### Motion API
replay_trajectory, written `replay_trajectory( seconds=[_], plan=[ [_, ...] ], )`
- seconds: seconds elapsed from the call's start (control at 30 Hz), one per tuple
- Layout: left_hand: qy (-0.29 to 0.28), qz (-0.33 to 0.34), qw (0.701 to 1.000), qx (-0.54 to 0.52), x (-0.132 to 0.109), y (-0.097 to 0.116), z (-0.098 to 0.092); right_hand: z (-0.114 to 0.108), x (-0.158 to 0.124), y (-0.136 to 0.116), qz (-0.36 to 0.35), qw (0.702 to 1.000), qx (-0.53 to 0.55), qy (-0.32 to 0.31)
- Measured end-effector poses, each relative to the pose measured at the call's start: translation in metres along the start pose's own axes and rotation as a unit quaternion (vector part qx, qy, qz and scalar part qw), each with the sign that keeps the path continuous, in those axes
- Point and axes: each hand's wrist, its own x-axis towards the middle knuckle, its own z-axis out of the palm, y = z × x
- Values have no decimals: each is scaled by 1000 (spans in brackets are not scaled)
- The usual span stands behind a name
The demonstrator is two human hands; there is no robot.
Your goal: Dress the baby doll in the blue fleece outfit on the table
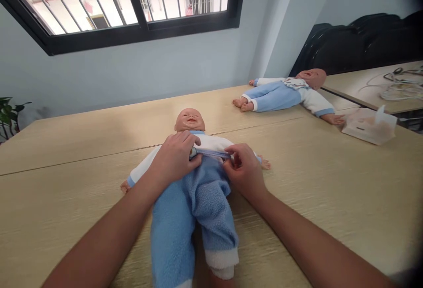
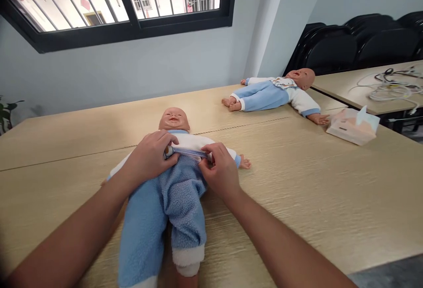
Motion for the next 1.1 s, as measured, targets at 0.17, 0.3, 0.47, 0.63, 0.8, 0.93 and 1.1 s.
replay_trajectory(
  seconds=[0.17,0.3,0.47,0.63,0.8,0.93,1.1],
  plan=[
    [131,15,990,42,-2,3,10,1,1,-4,-15,1000,18,-15],
    [204,13,979,17,-7,-2,16,-12,11,8,-53,993,-11,-100],
    [152,-91,982,-63,-3,-8,18,-42,27,45,-18,973,-138,-184],
    [62,-89,976,-187,5,-12,12,-32,22,29,-32,982,-3,-188],
    [-6,-43,974,-221,6,-16,0,-6,12,3,-34,982,97,-159],
    [-8,-12,974,-226,6,-19,-6,-5,10,5,-11,988,102,-113],
    [41,25,988,-147,6,-15,5,1,7,0,32,999,0,11]
  ],
)
